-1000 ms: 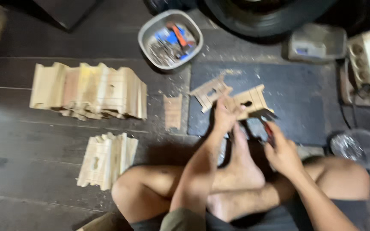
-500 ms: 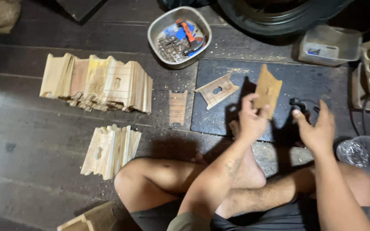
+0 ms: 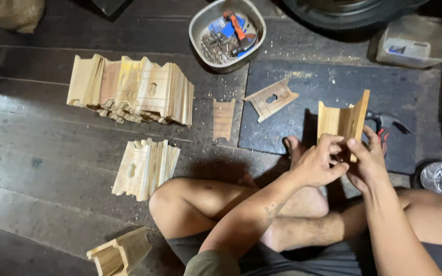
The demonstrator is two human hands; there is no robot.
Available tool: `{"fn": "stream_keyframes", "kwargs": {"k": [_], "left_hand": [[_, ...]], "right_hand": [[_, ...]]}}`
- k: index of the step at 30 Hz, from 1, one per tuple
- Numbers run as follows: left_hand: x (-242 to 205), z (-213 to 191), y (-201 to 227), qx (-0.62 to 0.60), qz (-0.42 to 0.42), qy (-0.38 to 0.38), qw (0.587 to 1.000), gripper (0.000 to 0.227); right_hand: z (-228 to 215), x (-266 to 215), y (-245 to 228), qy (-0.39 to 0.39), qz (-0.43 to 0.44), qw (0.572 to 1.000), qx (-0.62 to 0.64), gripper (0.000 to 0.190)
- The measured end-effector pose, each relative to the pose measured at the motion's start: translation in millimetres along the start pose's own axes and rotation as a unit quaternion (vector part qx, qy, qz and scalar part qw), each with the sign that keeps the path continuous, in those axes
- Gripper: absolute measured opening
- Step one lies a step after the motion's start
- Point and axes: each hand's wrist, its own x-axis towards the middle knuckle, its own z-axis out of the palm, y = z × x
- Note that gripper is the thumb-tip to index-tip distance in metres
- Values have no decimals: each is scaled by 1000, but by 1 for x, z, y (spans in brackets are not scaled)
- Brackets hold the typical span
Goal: The person assembles small wooden structures by hand, joining precut wooden panels together and securing them with a hammer and small nails.
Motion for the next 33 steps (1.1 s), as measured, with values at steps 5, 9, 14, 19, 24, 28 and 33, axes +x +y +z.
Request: {"fn": "stream_keyframes", "kwargs": {"k": [5, 9, 14, 19, 24, 28, 33], "left_hand": [[18, -93, -1, -13, -52, 115, 992, 39], [29, -202, -53, 280, -275, 303, 869, 86], [16, -236, -108, 313, -364, 176, 859, 100], [-2, -244, -64, 210, -449, 169, 852, 120], [-1, -223, -48, -77, -120, 288, 947, 18], [17, -161, -91, 32, 39, 254, 966, 16], [40, -87, -118, -12, -83, 114, 990, 28]], "right_hand": [[-1, -19, -6, 6, 12, 1000, 14, 63], [-22, 2, -7, 10, 12, 995, -100, 61], [-46, 22, 7, 61, -27, 985, -159, 59], [-60, 20, -1, 54, -53, 969, -236, 60], [-69, 27, -22, 35, -114, 944, -308, 64], [-61, 22, -27, 34, -118, 944, -307, 72], [-47, 10, -52, -22, -235, 818, -525, 97]]}}
